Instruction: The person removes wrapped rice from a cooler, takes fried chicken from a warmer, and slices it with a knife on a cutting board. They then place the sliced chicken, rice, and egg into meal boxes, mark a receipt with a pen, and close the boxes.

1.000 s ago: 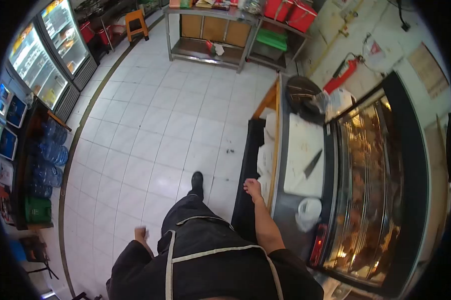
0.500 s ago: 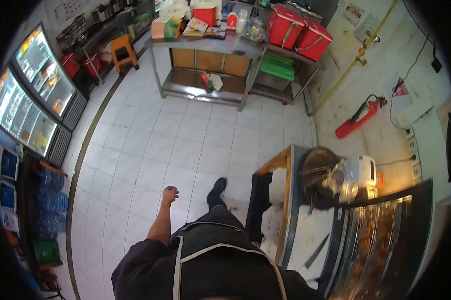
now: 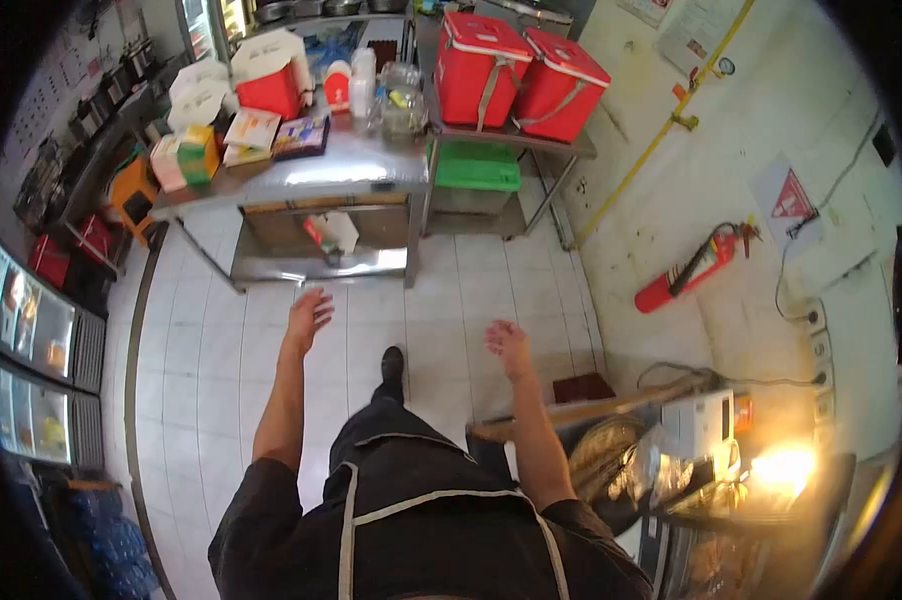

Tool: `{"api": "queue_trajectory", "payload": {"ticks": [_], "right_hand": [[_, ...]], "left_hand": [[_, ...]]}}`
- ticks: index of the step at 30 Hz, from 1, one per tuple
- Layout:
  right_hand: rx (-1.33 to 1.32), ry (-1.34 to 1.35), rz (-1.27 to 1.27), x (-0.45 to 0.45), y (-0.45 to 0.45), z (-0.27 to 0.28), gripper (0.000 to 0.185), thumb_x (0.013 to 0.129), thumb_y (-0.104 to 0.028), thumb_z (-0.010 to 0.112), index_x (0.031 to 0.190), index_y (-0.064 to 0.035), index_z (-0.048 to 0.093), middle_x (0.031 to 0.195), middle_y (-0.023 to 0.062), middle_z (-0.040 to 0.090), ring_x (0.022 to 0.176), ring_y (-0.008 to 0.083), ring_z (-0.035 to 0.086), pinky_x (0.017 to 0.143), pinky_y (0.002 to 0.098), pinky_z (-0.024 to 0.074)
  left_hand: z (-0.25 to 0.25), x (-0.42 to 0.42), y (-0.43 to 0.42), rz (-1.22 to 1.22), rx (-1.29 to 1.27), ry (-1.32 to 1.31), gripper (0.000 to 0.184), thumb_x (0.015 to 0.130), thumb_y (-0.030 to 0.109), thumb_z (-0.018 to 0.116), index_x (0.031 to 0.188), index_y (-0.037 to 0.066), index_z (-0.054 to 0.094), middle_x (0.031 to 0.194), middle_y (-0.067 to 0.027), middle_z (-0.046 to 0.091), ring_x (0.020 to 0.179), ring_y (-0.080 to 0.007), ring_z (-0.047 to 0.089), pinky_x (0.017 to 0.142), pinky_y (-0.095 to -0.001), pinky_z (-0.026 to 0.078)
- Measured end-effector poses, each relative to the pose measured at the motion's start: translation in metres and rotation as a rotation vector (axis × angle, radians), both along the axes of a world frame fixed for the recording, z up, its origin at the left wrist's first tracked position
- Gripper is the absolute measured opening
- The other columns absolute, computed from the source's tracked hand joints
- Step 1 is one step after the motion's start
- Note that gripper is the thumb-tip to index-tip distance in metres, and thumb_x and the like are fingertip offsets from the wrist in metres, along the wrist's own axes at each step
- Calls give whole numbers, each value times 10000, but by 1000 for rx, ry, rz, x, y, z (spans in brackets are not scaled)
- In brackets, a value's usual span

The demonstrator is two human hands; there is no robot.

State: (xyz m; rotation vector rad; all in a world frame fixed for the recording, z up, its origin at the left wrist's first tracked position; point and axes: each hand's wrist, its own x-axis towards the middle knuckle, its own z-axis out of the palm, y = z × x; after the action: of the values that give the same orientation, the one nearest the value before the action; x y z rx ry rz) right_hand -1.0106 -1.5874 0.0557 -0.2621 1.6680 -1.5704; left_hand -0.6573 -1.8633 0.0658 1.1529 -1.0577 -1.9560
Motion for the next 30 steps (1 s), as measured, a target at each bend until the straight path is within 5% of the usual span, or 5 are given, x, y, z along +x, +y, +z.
{"api": "queue_trajectory", "payload": {"ticks": [12, 18, 22, 27, 30], "right_hand": [[-222, 295, 154, -275, -312, 217, 267, 945, -220, 569, 1154, -53, 571, 986, 44, 663, 874, 136, 628, 778, 287, 501], [-384, 440, 172, -414, -394, 252, 233, 954, -156, 550, 1138, -17, 580, 1000, 60, 668, 879, 132, 629, 811, 270, 495], [-441, 371, 135, -473, -438, 274, 233, 951, -144, 541, 1141, -16, 578, 1013, 76, 659, 908, 152, 631, 844, 288, 497], [-503, 363, 334, -491, -499, 327, 246, 943, -103, 523, 1167, -11, 562, 1050, 108, 640, 962, 182, 622, 873, 315, 497], [-644, 936, 119, -491, -528, 333, 442, 833, 8, 633, 1257, -1, 506, 1317, 125, 487, 1206, 206, 489, 987, 341, 433]], "left_hand": [[242, -487, -366, -223, -432, 309, 529, 927, 332, 575, 1310, -10, 451, 1190, -132, 623, 1118, -205, 571, 933, -325, 397], [222, -655, -494, 97, -1111, -150, 777, 814, 499, 667, 1221, -123, 440, 1105, -316, 601, 1063, -435, 578, 901, -405, 472], [250, -685, -467, 506, -1070, -611, 819, 810, 455, 689, 1283, -139, 384, 1193, -315, 556, 1100, -427, 561, 931, -402, 459], [371, -671, -422, 226, -646, 278, 775, 860, 373, 655, 1399, -76, 326, 1343, -213, 462, 1231, -259, 464, 1039, -351, 351], [420, -704, -409, 12, -871, 420, 634, 905, 275, 611, 1407, -12, 350, 1324, -167, 483, 1219, -222, 472, 1033, -334, 353]]}}
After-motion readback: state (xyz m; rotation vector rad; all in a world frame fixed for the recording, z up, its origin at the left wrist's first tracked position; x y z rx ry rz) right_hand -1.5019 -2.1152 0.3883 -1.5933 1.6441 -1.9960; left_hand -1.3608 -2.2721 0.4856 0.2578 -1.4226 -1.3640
